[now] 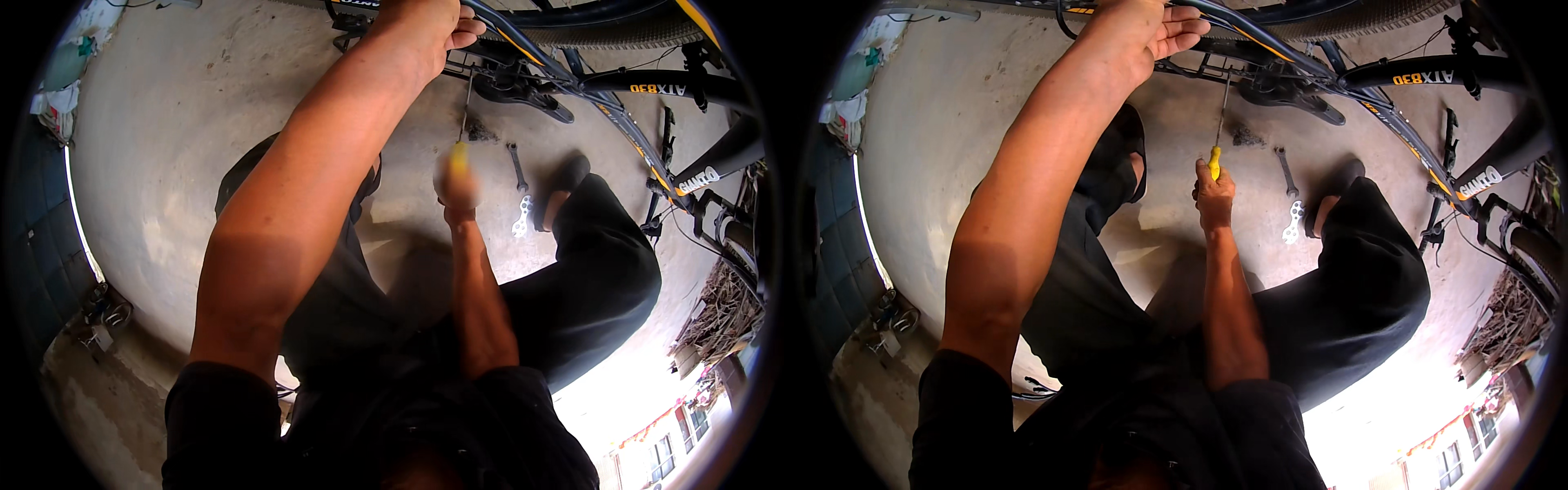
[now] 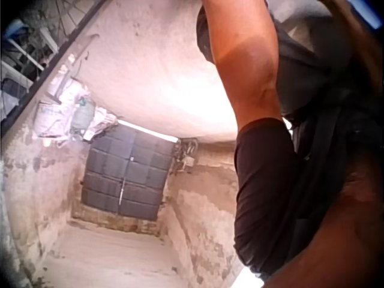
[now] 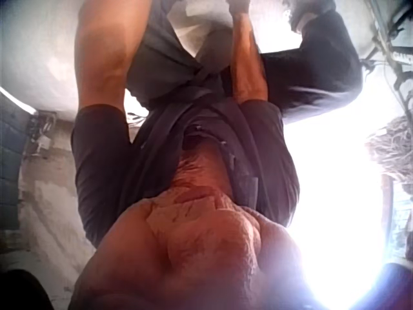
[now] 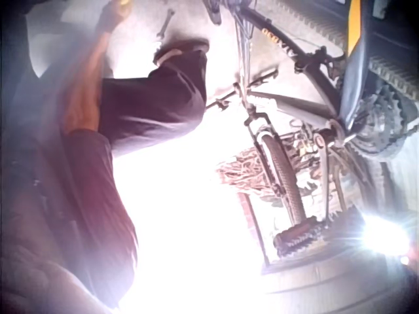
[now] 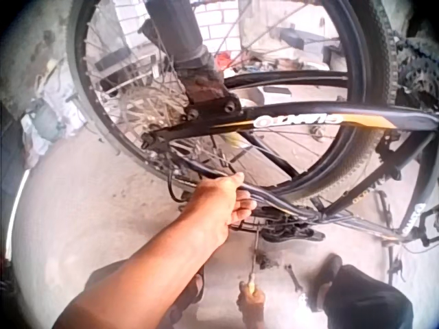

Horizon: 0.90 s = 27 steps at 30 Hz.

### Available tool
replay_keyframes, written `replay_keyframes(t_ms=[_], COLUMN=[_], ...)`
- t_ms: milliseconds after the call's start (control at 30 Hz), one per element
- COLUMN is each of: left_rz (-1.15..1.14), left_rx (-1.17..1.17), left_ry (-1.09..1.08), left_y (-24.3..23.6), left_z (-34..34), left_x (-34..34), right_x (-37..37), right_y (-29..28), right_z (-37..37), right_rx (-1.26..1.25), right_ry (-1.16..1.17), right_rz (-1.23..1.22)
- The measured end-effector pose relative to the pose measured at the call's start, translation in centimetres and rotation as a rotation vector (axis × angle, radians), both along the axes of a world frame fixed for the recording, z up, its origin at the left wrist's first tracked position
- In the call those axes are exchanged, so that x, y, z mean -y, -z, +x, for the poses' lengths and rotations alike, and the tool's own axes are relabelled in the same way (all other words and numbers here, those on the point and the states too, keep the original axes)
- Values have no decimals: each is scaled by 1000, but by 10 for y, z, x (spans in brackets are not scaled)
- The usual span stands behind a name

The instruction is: The person sits on the floor and uses a screwdriver to loosen a bolt on the rear wheel axle of a bicycle. They then use a wrench to further loosen the axle nut and remove the rear wheel from the frame.

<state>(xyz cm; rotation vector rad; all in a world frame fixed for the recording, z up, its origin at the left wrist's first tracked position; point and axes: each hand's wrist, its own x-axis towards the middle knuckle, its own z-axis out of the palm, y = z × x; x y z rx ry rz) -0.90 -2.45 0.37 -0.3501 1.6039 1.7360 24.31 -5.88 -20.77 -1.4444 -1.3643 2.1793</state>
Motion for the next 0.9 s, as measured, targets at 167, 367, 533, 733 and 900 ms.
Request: replay_keyframes(t_ms=[167, 367, 533, 733, 900], left_rz=[24, 29, -10, 21, 48], left_rx=[-8, 8, 37, 62, 63], left_ry=[22, 9, -25, -15, -27], left_y=[0, -5, -10, -12, -10], left_z=[0, 2, 3, 3, 3], left_x=[0, 1, -4, -3, -4], right_x=[-2, 4, 1, 1, -7], right_y=[6, 42, 40, 31, 17], right_z=[2, 3, 3, -1, 1], right_rx=[143, 347, 149, 35, 5], right_ry=[-26, 7, 29, 94, 43], right_rz=[199, 873, 585, 252, -15])
